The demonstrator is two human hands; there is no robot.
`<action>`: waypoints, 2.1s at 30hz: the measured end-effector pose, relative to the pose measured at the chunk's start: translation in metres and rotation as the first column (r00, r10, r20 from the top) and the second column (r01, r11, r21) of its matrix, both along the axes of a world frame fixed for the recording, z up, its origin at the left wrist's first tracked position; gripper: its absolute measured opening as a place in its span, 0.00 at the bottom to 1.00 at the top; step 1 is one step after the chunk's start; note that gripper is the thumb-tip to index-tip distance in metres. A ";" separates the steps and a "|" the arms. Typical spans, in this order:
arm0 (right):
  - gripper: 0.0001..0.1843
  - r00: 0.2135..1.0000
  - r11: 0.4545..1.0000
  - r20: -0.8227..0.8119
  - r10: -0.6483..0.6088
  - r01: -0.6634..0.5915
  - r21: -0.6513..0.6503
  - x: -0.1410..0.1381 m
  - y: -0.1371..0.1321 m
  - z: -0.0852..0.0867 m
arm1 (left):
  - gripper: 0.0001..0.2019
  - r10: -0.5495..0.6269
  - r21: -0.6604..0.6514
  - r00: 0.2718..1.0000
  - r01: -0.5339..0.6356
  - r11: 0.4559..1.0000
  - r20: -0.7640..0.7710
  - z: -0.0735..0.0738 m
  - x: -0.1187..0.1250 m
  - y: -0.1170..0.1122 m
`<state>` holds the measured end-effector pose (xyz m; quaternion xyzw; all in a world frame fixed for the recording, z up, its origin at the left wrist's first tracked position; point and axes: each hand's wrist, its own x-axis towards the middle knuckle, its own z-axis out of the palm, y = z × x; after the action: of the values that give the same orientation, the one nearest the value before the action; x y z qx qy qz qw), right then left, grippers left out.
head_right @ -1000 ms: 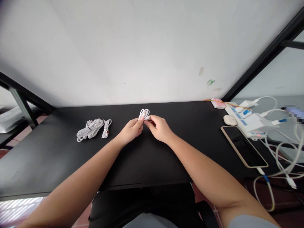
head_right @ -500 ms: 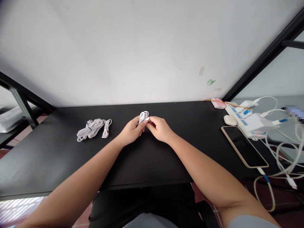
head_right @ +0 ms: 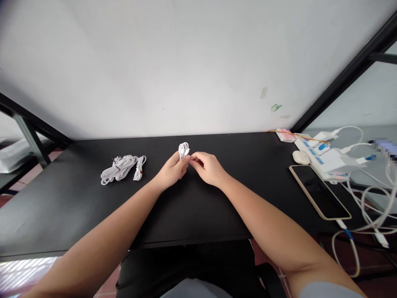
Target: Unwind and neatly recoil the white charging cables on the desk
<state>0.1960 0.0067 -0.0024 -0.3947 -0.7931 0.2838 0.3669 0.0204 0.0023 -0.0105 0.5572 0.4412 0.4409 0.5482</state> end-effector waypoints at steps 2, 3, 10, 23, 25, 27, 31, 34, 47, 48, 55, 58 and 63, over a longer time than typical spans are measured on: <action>0.09 1.000 1.000 0.005 0.001 -0.001 -0.008 0.001 0.000 0.000 | 0.09 -0.064 -0.027 0.997 0.065 0.998 0.030 0.003 -0.002 0.000; 0.08 1.000 1.000 0.007 0.000 0.000 -0.011 0.001 0.001 0.000 | 0.08 -0.094 -0.035 0.995 0.095 0.995 0.043 0.004 -0.002 0.000; 0.08 1.000 0.999 0.003 -0.020 0.020 -0.038 0.005 0.004 0.001 | 0.11 -0.196 -0.024 0.976 0.199 0.980 0.091 0.007 -0.007 0.000; 0.10 1.000 0.999 -0.002 -0.018 0.018 -0.042 0.009 0.005 0.004 | 0.18 -0.189 -0.097 0.957 0.214 0.972 0.220 0.010 -0.014 0.002; 0.09 1.000 0.999 -0.004 -0.023 0.023 -0.040 0.010 0.005 0.004 | 0.18 -0.206 -0.105 0.953 0.233 0.967 0.222 0.010 -0.017 0.002; 0.09 1.000 0.999 -0.001 -0.031 0.031 -0.039 0.010 0.005 0.004 | 0.18 -0.203 -0.102 0.958 0.227 0.969 0.204 0.010 -0.017 0.002; 0.09 0.999 0.998 -0.006 -0.042 0.041 -0.043 0.011 0.006 0.003 | 0.19 -0.172 -0.080 0.968 0.188 0.979 0.182 0.007 -0.017 0.002; 0.09 0.999 0.998 -0.017 -0.041 0.040 -0.045 0.012 0.007 0.002 | 0.20 -0.136 -0.066 0.978 0.148 0.987 0.160 0.005 -0.016 0.002; 0.09 0.998 0.997 -0.010 -0.062 0.062 -0.041 0.012 0.007 -0.001 | 0.19 -0.105 -0.063 0.989 0.112 0.992 0.104 0.006 -0.016 0.003; 0.09 0.998 0.997 -0.011 -0.065 0.064 -0.043 0.012 0.007 -0.001 | 0.19 -0.111 -0.060 0.989 0.117 0.991 0.098 0.005 -0.016 0.003; 0.10 0.998 0.996 -0.026 -0.062 0.060 -0.060 0.011 0.007 -0.002 | 0.20 -0.151 -0.048 0.988 0.153 0.987 0.039 0.003 -0.016 0.004; 0.11 0.998 0.996 -0.031 -0.060 0.058 -0.063 0.011 0.007 -0.002 | 0.19 -0.148 -0.028 0.989 0.148 0.989 0.014 0.004 -0.016 0.003; 0.10 0.998 0.994 -0.016 -0.064 0.063 -0.085 0.011 0.008 -0.003 | 0.19 -0.143 0.005 0.990 0.142 0.990 0.009 0.003 -0.016 0.004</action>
<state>0.2073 0.0148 -0.0056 -0.4321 -0.7639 0.3090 0.3663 0.0048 0.0059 -0.0078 0.5863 0.3967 0.4042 0.5792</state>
